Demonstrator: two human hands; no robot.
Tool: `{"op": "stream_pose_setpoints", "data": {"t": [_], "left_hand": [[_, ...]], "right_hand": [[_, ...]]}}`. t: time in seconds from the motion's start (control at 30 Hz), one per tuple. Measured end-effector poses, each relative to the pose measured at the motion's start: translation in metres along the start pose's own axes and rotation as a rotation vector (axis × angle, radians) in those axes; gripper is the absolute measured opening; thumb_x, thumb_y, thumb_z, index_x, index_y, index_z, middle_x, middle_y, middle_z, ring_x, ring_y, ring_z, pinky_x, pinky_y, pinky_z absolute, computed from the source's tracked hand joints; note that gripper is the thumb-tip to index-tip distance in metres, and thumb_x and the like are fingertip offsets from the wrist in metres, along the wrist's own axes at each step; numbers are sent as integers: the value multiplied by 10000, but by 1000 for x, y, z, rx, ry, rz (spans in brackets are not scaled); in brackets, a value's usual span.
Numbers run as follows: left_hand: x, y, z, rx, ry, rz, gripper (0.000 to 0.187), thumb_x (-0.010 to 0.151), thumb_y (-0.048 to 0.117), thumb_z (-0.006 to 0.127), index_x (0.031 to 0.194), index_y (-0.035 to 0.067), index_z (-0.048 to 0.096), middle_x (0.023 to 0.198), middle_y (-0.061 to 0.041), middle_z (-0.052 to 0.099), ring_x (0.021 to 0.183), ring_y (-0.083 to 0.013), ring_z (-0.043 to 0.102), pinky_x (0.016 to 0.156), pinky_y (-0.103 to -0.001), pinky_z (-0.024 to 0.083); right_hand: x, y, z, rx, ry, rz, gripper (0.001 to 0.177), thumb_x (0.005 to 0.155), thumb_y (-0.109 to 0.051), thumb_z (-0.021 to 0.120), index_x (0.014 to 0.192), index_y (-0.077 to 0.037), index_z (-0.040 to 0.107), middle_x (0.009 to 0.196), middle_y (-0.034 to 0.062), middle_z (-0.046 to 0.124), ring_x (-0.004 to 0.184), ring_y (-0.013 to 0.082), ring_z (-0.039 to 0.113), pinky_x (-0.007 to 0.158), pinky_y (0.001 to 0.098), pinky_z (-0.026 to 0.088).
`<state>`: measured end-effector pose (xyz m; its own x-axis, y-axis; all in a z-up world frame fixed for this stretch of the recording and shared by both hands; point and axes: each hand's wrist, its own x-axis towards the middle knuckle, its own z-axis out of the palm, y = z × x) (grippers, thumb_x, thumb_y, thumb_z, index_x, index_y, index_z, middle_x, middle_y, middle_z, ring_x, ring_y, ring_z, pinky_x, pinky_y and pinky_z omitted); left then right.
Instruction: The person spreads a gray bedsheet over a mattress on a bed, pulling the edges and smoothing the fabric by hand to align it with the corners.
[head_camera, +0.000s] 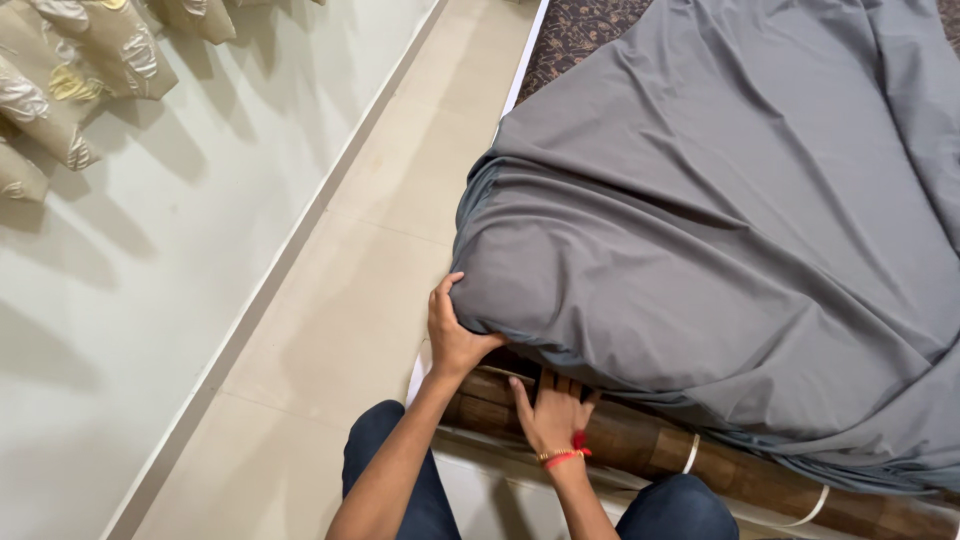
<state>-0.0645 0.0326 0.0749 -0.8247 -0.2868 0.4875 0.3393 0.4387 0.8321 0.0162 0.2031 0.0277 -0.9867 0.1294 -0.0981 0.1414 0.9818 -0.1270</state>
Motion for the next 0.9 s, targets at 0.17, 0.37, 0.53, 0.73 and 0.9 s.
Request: {"op": "stream_pose_setpoints", "data": {"t": [0.17,0.37,0.53,0.73,0.9], "left_hand": [[-6,-20,-20,-166,-150,-35,1085,503,417,983,1393,54,480,1323,-190,596,1253,-314,575,1036,-451,486],[-5,-93,-36,-970,-338,-545,505,997,130,490,1460,-54,570,1402,-158,663,1269,-192,634,1087,-299,476],[9,-116,-28,-835,-455,-484,544,918,-20,567,1460,12,528,1170,-168,719,1032,-168,648,941,-311,492],[31,-134,-27,-957,-481,-758,371,983,70,556,1335,-31,617,1092,-113,742,918,-139,699,824,-299,554],[41,-156,-21,-893,-599,-756,300,928,67,675,1208,-42,685,1046,-86,759,883,-142,715,807,-283,585]], "right_hand": [[3,-17,-13,140,-5,57,822,860,-721,365,1431,-169,575,1559,146,458,1401,445,339,1110,760,90],[-40,-6,11,36,257,-117,821,875,-705,503,1307,-14,602,1379,189,575,1332,425,477,1131,688,234],[-61,11,-20,373,389,-504,584,873,-446,697,1318,-77,618,1403,163,586,1293,384,536,1107,570,334],[-9,-41,-92,102,640,-671,641,760,-388,794,1338,-182,611,1426,97,570,1308,321,527,1127,654,272],[21,-56,-88,-54,711,-665,724,666,-400,837,1340,-226,640,1432,78,592,1310,298,535,1090,666,267]]}}
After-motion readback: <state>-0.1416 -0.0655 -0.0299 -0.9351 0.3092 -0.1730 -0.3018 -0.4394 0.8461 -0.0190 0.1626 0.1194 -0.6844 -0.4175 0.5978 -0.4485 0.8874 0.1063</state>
